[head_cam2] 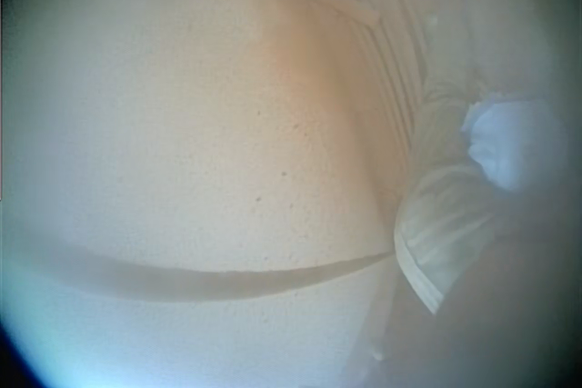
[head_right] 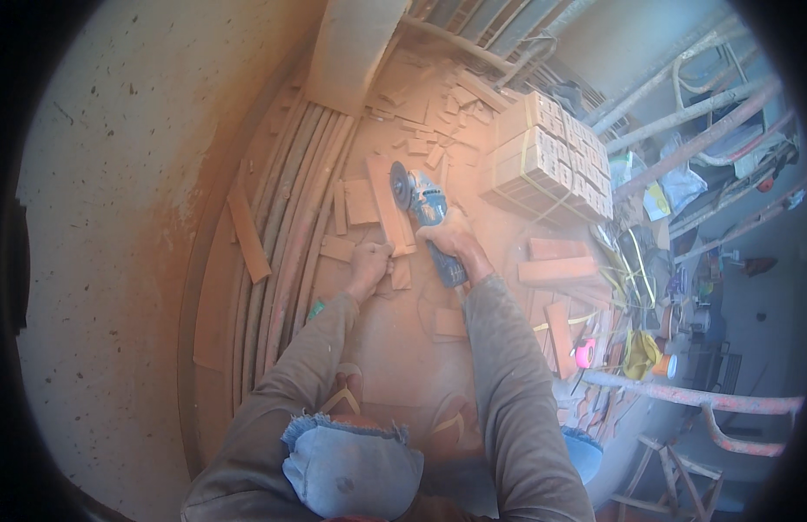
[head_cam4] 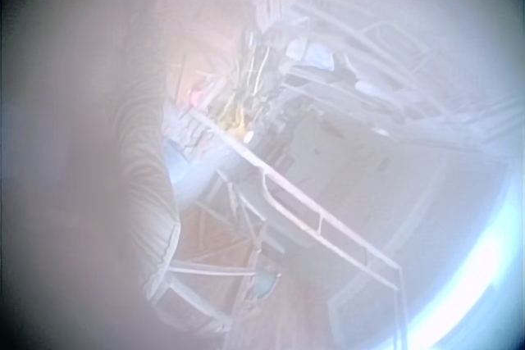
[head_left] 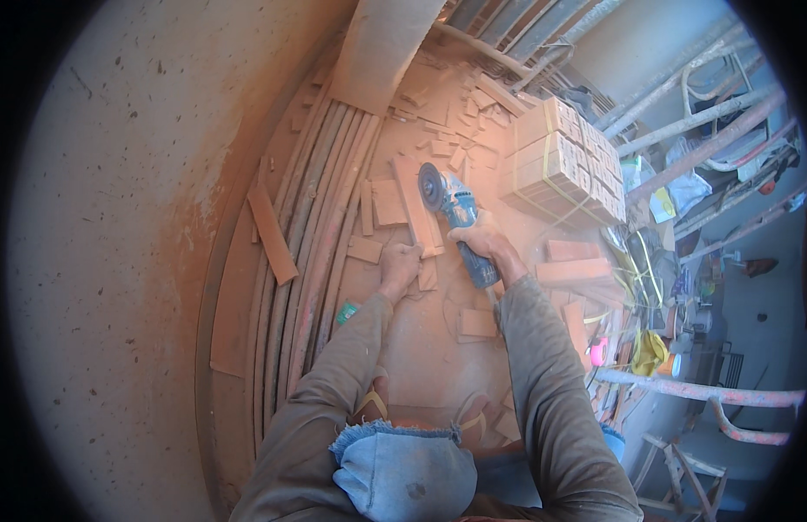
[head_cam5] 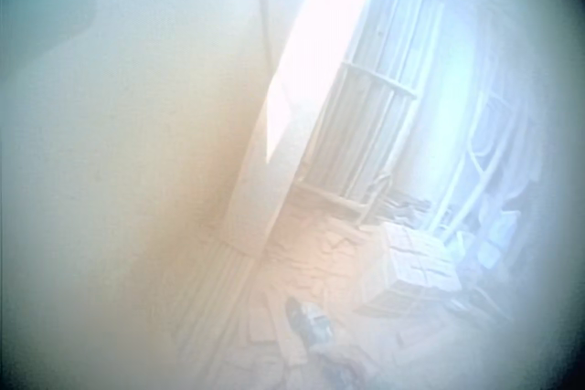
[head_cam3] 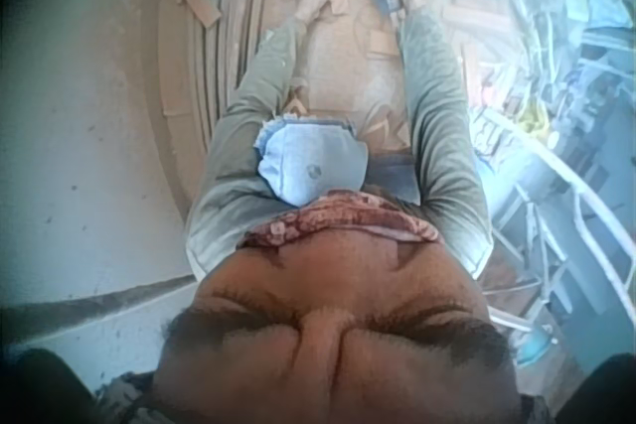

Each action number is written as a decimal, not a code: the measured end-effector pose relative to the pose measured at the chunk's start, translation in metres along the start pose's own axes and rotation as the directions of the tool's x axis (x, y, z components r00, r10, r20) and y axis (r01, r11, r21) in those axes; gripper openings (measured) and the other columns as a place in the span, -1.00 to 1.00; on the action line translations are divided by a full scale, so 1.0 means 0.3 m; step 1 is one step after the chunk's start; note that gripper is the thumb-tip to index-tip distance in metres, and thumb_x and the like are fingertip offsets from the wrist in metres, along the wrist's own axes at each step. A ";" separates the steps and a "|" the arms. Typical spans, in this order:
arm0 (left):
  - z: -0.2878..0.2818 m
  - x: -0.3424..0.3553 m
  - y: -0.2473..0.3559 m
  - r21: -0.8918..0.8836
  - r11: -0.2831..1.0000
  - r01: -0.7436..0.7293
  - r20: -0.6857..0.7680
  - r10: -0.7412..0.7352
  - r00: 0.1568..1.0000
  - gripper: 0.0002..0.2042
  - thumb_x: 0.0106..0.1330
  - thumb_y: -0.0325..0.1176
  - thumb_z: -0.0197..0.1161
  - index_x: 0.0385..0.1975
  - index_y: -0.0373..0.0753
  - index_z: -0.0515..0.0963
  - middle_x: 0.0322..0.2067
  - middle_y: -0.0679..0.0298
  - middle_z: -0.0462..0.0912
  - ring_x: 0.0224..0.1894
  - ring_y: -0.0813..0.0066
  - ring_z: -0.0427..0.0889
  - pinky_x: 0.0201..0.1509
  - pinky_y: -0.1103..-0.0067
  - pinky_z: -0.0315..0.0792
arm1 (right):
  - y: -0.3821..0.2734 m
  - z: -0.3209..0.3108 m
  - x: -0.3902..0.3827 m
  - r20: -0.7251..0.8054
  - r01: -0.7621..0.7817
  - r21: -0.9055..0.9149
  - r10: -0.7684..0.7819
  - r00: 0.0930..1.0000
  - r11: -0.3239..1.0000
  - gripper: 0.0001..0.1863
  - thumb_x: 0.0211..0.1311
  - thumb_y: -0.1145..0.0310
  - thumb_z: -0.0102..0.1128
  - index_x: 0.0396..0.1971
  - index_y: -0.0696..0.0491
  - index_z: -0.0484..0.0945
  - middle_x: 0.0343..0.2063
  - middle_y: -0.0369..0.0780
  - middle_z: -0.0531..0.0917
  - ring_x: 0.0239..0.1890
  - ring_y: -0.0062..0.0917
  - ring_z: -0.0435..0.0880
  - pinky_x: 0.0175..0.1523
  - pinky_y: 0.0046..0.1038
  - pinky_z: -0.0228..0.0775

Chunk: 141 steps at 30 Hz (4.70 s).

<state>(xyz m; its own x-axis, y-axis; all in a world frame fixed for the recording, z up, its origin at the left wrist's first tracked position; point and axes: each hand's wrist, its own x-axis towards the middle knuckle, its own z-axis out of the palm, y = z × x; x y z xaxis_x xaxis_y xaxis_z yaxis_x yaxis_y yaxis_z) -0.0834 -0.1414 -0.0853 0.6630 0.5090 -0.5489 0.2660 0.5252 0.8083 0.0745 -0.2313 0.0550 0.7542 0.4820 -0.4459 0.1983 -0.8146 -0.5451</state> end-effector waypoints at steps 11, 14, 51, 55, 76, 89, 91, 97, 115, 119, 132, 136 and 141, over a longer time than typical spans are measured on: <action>-0.001 -0.009 0.016 0.001 1.000 0.026 -0.009 -0.026 1.000 -0.68 0.37 -0.18 0.38 -0.48 -0.34 0.64 -0.57 0.26 0.66 -0.56 0.55 0.62 -0.44 0.54 0.51 | -0.059 -0.014 0.010 -0.007 -0.001 -0.004 0.001 1.000 1.000 -0.52 -0.20 0.21 0.49 -0.29 0.28 0.69 -0.38 0.01 0.75 -0.30 -0.25 0.79 -0.15 -0.26 0.60; 0.010 -0.014 0.021 0.003 1.000 0.013 -0.001 -0.013 1.000 -0.68 0.36 -0.19 0.38 -0.47 -0.35 0.64 -0.57 0.25 0.66 -0.57 0.55 0.61 -0.45 0.54 0.50 | -0.028 -0.018 0.039 -0.021 -0.016 -0.047 0.015 1.000 0.999 -0.52 -0.19 0.21 0.48 -0.31 0.29 0.69 -0.40 0.01 0.75 -0.31 -0.26 0.79 -0.17 -0.26 0.59; 0.007 -0.037 0.049 -0.010 1.000 0.009 -0.022 -0.009 1.000 -0.68 0.34 -0.19 0.40 -0.49 -0.35 0.63 -0.58 0.26 0.65 -0.58 0.55 0.61 -0.47 0.55 0.49 | -0.052 -0.015 0.054 0.000 -0.050 -0.119 0.051 0.999 0.992 -0.41 -0.22 0.15 0.51 -0.19 0.27 0.69 -0.28 0.04 0.77 -0.18 -0.19 0.79 -0.06 -0.25 0.60; -0.002 -0.035 0.044 -0.013 1.000 0.010 -0.031 -0.010 0.999 -0.69 0.34 -0.21 0.40 -0.49 -0.35 0.62 -0.58 0.26 0.65 -0.58 0.55 0.61 -0.47 0.55 0.49 | -0.067 -0.004 0.010 -0.046 0.000 -0.098 -0.004 0.999 0.995 -0.38 -0.22 0.16 0.52 -0.13 0.26 0.67 -0.23 0.03 0.77 -0.14 -0.18 0.78 -0.02 -0.25 0.59; 0.022 -0.049 0.066 0.086 0.996 -0.017 -0.049 0.022 0.999 -0.69 0.33 -0.19 0.38 -0.49 -0.35 0.67 -0.58 0.27 0.67 -0.56 0.55 0.61 -0.40 0.54 0.48 | 0.050 -0.011 -0.140 -0.003 -0.032 -0.065 0.032 0.999 0.997 -0.45 -0.08 0.24 0.51 -0.09 0.25 0.63 -0.30 -0.06 0.74 -0.25 -0.32 0.75 -0.09 -0.30 0.57; 0.024 -0.025 0.048 0.012 0.999 0.033 -0.034 -0.033 0.999 -0.73 0.34 -0.28 0.38 -0.41 -0.42 0.67 -0.49 0.21 0.71 -0.50 0.54 0.64 -0.40 0.55 0.53 | 0.017 -0.018 -0.098 0.005 -0.015 -0.006 0.015 1.000 1.000 -0.43 -0.15 0.20 0.48 -0.15 0.30 0.64 -0.29 0.02 0.75 -0.20 -0.23 0.77 -0.08 -0.25 0.57; 0.026 -0.034 0.057 0.016 0.999 0.033 -0.031 -0.033 0.999 -0.73 0.34 -0.27 0.38 -0.42 -0.42 0.67 -0.50 0.21 0.71 -0.50 0.54 0.64 -0.40 0.55 0.53 | 0.032 -0.009 -0.072 -0.020 0.016 0.005 -0.016 1.000 1.000 -0.42 -0.17 0.20 0.48 -0.15 0.31 0.64 -0.29 0.03 0.75 -0.20 -0.22 0.77 -0.09 -0.24 0.58; 0.020 -0.026 0.046 0.013 1.000 0.022 -0.042 -0.022 0.999 -0.73 0.34 -0.26 0.38 -0.43 -0.39 0.66 -0.51 0.22 0.70 -0.52 0.54 0.63 -0.41 0.55 0.53 | 0.028 0.006 -0.027 -0.063 0.020 -0.039 -0.023 0.998 0.999 -0.42 -0.24 0.18 0.49 -0.24 0.34 0.66 -0.31 0.06 0.75 -0.22 -0.19 0.77 -0.09 -0.24 0.59; 0.022 -0.037 0.060 -0.024 0.999 0.027 -0.040 -0.028 0.999 -0.69 0.36 -0.20 0.37 -0.53 -0.32 0.62 -0.60 0.27 0.64 -0.58 0.57 0.59 -0.47 0.54 0.46 | -0.012 -0.004 0.005 0.016 -0.046 -0.054 0.047 0.999 0.998 -0.34 -0.18 0.26 0.52 0.01 0.22 0.60 -0.30 -0.07 0.74 -0.29 -0.31 0.74 -0.14 -0.29 0.60; 0.018 -0.030 0.057 0.041 0.998 0.042 -0.036 -0.041 0.999 -0.72 0.37 -0.24 0.37 -0.44 -0.37 0.66 -0.52 0.21 0.69 -0.52 0.52 0.63 -0.40 0.54 0.52 | -0.003 0.000 0.014 -0.001 -0.040 -0.079 0.040 0.999 0.996 -0.34 -0.17 0.25 0.52 0.02 0.21 0.60 -0.25 -0.06 0.74 -0.21 -0.31 0.74 -0.09 -0.29 0.59; 0.023 -0.026 0.045 -0.044 0.999 0.019 -0.029 -0.020 0.999 -0.69 0.33 -0.22 0.37 -0.47 -0.40 0.66 -0.57 0.24 0.67 -0.57 0.56 0.61 -0.46 0.55 0.47 | 0.045 0.008 -0.112 -0.018 0.003 -0.037 -0.004 1.000 0.999 -0.41 -0.13 0.25 0.50 -0.05 0.24 0.64 -0.24 -0.03 0.74 -0.16 -0.27 0.75 -0.02 -0.29 0.57; 0.019 -0.016 0.036 -0.032 0.999 0.009 -0.024 -0.010 1.000 -0.68 0.32 -0.22 0.37 -0.49 -0.41 0.66 -0.58 0.25 0.66 -0.58 0.57 0.60 -0.48 0.55 0.46 | 0.033 -0.010 -0.162 0.033 -0.070 -0.063 0.072 0.997 0.996 -0.47 -0.13 0.22 0.51 -0.16 0.27 0.68 -0.29 -0.02 0.75 -0.22 -0.26 0.76 -0.07 -0.27 0.57; 0.022 -0.037 0.062 0.009 1.000 0.011 -0.035 -0.010 0.999 -0.68 0.31 -0.23 0.37 -0.49 -0.42 0.68 -0.60 0.24 0.67 -0.57 0.55 0.61 -0.45 0.55 0.46 | 0.043 -0.009 -0.228 -0.007 -0.075 -0.090 0.075 0.997 0.993 -0.45 -0.13 0.19 0.53 -0.18 0.29 0.66 -0.29 0.02 0.75 -0.22 -0.25 0.76 -0.08 -0.28 0.57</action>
<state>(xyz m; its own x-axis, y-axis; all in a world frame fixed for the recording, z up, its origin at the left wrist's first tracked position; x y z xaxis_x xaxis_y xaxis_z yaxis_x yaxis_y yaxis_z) -0.0811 -0.1416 -0.0628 0.6354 0.5271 -0.5643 0.2791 0.5246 0.8043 0.0273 -0.2756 0.0804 0.7711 0.4177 -0.4806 0.1965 -0.8740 -0.4444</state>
